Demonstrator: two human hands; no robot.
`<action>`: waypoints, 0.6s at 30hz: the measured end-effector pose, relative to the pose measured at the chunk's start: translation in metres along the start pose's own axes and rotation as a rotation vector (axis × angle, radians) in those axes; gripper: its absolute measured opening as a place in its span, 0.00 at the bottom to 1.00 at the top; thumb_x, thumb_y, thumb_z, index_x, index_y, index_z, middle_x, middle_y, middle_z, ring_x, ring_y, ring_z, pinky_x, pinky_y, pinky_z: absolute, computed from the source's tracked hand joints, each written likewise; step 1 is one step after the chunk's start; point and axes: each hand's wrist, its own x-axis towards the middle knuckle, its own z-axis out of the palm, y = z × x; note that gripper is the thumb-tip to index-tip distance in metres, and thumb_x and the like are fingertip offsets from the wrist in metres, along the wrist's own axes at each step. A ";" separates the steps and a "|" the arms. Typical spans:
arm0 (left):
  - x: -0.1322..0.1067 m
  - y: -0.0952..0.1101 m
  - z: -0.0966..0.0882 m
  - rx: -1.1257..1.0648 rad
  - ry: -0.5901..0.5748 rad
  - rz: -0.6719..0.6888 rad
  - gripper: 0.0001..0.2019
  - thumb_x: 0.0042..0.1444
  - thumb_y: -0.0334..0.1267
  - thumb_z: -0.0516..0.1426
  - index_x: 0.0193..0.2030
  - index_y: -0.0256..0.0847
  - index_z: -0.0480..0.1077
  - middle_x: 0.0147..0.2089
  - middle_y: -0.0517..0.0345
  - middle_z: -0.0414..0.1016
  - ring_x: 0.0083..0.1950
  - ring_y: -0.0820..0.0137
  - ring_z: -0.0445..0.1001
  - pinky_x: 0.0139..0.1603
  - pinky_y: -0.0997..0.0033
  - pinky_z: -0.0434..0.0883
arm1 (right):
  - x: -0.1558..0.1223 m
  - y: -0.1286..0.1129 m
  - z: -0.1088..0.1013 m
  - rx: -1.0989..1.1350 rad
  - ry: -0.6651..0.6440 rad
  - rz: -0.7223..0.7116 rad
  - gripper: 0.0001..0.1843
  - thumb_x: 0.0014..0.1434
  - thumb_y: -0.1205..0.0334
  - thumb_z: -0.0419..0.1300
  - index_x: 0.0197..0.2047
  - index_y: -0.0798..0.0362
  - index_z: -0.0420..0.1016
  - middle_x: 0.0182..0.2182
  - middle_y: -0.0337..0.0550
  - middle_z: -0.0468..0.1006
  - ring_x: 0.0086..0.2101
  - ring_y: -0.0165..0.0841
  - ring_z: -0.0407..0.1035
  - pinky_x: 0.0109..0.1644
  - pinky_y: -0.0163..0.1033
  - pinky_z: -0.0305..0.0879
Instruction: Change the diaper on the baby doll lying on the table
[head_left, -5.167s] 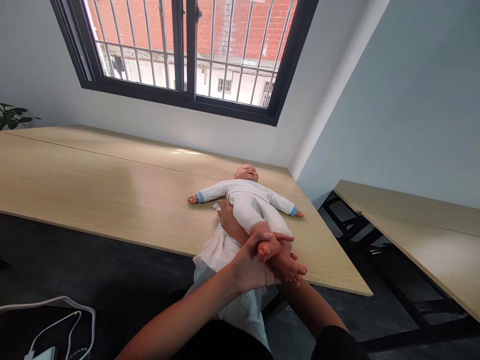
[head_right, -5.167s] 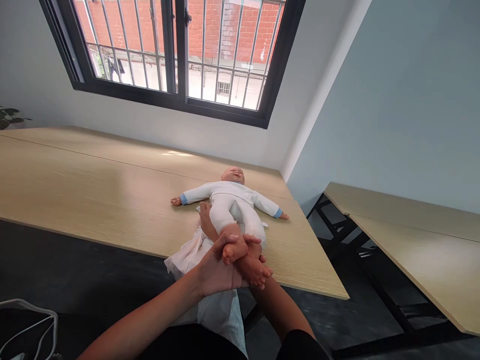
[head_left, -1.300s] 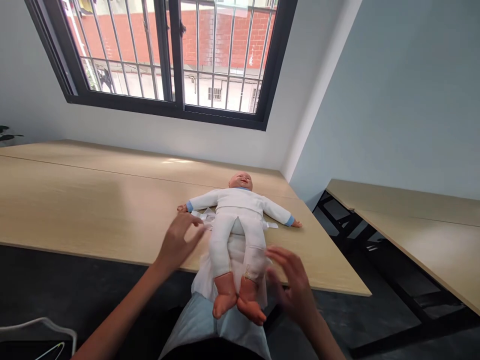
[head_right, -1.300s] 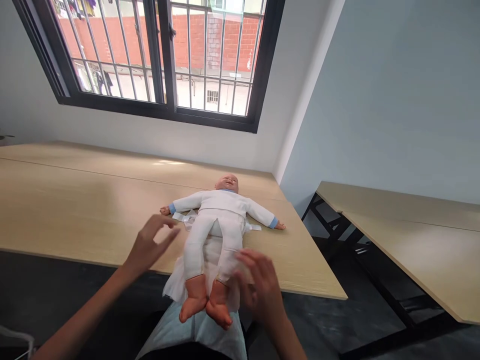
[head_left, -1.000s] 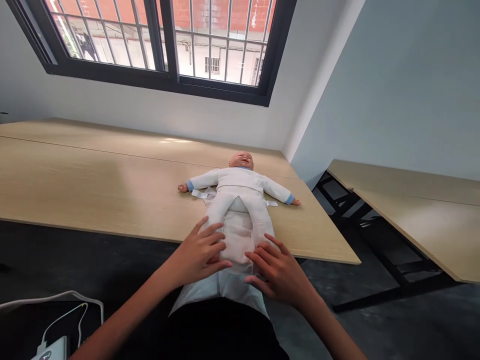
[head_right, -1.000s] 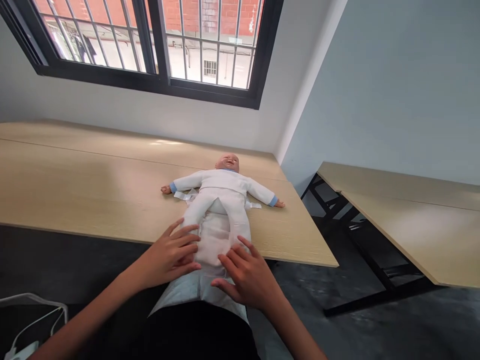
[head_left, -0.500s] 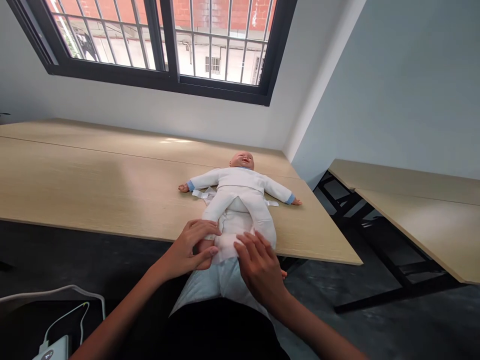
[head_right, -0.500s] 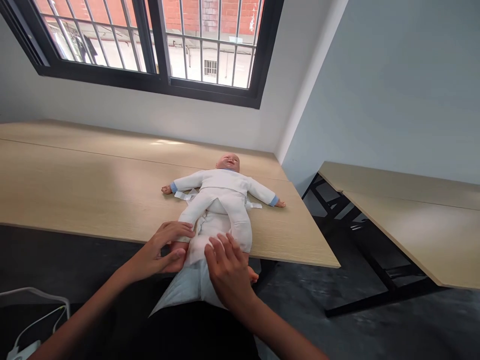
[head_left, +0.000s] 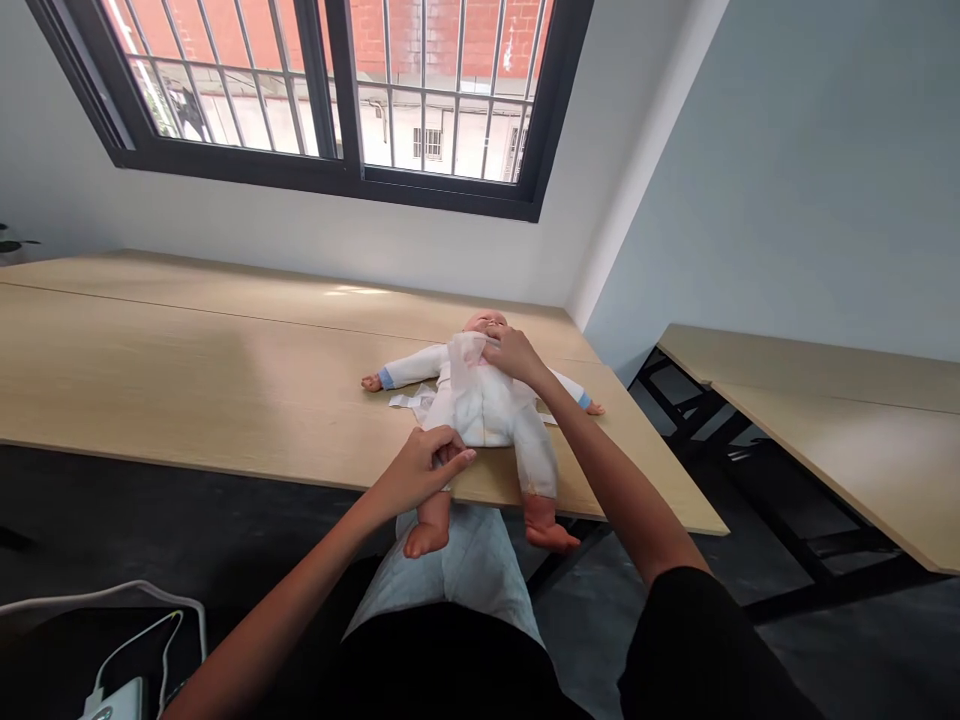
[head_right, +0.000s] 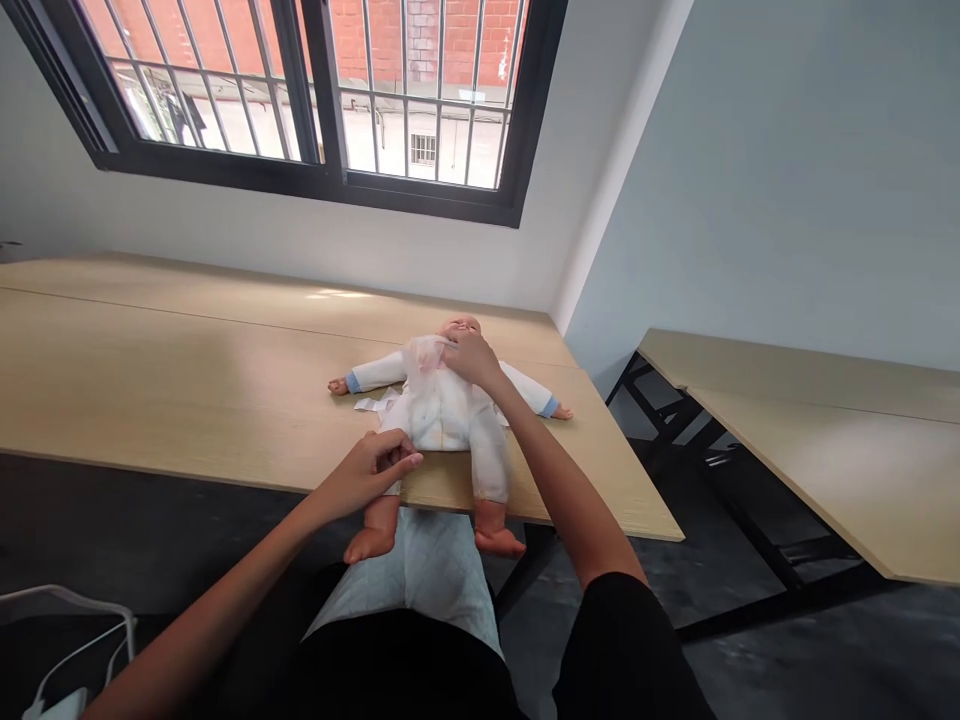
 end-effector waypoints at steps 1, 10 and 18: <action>0.002 0.000 0.000 0.022 -0.013 0.005 0.18 0.63 0.50 0.54 0.28 0.39 0.68 0.25 0.61 0.68 0.29 0.71 0.65 0.33 0.71 0.61 | 0.003 0.012 0.004 0.031 -0.012 0.032 0.05 0.49 0.68 0.59 0.23 0.55 0.69 0.25 0.40 0.70 0.32 0.34 0.62 0.36 0.35 0.56; 0.022 0.005 0.001 0.403 0.010 0.181 0.11 0.66 0.44 0.53 0.42 0.41 0.73 0.43 0.52 0.78 0.47 0.61 0.75 0.49 0.62 0.69 | -0.012 0.082 0.033 0.260 0.047 0.094 0.19 0.50 0.49 0.60 0.20 0.53 0.62 0.17 0.33 0.61 0.22 0.27 0.55 0.27 0.34 0.50; 0.093 -0.021 -0.003 0.610 -0.207 0.086 0.26 0.68 0.52 0.48 0.71 0.50 0.57 0.75 0.48 0.53 0.75 0.50 0.49 0.69 0.41 0.55 | -0.014 0.093 0.031 0.222 0.277 0.129 0.15 0.51 0.51 0.63 0.34 0.55 0.70 0.30 0.44 0.74 0.30 0.34 0.67 0.37 0.38 0.66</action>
